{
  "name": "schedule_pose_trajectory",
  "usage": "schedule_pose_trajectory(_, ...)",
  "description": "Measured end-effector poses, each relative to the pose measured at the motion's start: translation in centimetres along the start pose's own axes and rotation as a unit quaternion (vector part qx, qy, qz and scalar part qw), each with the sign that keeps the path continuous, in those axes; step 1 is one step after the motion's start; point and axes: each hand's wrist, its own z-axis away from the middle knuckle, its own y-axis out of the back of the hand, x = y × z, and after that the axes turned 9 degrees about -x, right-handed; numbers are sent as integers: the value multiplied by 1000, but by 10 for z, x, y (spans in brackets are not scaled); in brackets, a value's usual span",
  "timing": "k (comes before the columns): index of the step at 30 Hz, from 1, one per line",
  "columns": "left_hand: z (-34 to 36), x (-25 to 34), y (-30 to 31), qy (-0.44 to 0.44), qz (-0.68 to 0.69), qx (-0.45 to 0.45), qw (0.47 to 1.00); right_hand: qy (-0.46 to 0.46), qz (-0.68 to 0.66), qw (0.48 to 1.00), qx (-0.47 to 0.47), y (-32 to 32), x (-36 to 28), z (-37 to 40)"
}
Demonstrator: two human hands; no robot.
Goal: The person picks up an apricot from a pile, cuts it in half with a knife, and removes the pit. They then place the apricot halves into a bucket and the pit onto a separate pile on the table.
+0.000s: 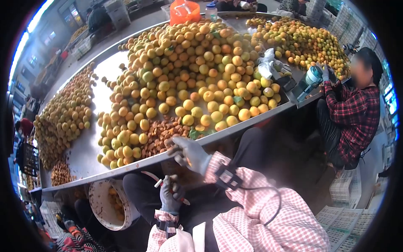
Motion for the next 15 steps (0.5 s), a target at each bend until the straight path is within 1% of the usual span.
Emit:
schedule_pose_trajectory(2,-1,-2,0,10,-4,3,1000,103,111,988,15,-8,-20,-27)
schedule_pose_trajectory(3,-1,-3,-1,19,-5,12,1000,131,191,970,78,-4,-23,-47)
schedule_pose_trajectory(4,-1,-3,-1,18,-7,9,1000,130,189,967,114,2,-27,-60)
schedule_pose_trajectory(5,-1,-3,-2,23,-15,11,1000,214,298,921,133,30,-17,-84)
schedule_pose_trajectory(6,-2,-3,-3,28,-22,13,999,293,401,855,149,53,-9,-104)
schedule_pose_trajectory(8,-4,-3,-2,33,-27,21,999,330,338,870,139,45,-28,-80)
schedule_pose_trajectory(9,-4,-3,-2,40,-48,21,998,269,324,893,162,41,-44,-63)
schedule_pose_trajectory(10,-4,-3,-2,47,-70,22,996,329,313,879,143,59,-53,-65)
schedule_pose_trajectory(11,-4,-2,-6,50,-78,27,995,291,322,886,164,67,-72,-57)
schedule_pose_trajectory(12,-7,-3,-6,50,-77,27,995,386,343,844,144,89,-86,-62)
schedule_pose_trajectory(13,-8,-5,-5,59,-88,23,994,311,543,714,313,95,-107,-51)
schedule_pose_trajectory(14,-9,-7,-4,68,-99,19,993,337,660,575,345,107,-123,-50)
schedule_pose_trajectory(15,-11,-7,-5,75,-104,10,992,268,705,557,347,105,-136,-47)
